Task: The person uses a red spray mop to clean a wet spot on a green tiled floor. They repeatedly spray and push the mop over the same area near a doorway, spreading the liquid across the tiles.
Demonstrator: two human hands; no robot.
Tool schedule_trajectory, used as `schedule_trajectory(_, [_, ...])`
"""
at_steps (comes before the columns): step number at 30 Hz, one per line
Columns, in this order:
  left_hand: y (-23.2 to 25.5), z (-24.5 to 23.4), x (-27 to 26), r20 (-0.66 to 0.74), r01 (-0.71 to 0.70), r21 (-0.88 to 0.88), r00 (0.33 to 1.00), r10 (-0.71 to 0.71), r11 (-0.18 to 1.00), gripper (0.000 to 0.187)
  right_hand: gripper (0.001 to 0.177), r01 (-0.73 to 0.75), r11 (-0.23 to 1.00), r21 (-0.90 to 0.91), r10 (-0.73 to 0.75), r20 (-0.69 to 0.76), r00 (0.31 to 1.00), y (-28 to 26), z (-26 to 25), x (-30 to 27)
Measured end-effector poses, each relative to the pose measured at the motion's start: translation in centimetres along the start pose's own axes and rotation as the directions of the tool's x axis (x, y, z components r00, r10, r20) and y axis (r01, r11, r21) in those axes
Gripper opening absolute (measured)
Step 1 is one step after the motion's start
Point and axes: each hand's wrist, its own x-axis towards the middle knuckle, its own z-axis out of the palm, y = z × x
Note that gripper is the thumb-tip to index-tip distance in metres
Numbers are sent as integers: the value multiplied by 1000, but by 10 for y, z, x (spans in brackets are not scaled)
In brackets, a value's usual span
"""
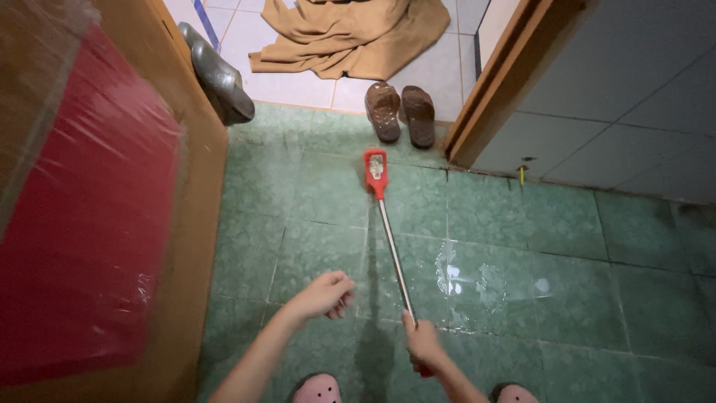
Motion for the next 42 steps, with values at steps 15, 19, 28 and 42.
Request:
schedule_trajectory(15, [-64,-20,78,-455,-283,-335,884,109,898,42,48,64,983,-173,-70,-33,997,-18,-112,21])
schedule_trajectory(19, [-49,-13,70,-455,-313,-394,883,112,864,41,44,295,717,-632,-217,200,955,18,-184,43])
schedule_trajectory(28, [-42,-7,52,-379,-211,-330,922,76,920,41,44,84,968,-238,-81,23,996,-4,-161,16])
schedule_trajectory(42, [-26,-7,33,-428,-227,-291,900,86,929,36,60,132,986,-101,-144,-126,982,-11,-132,40])
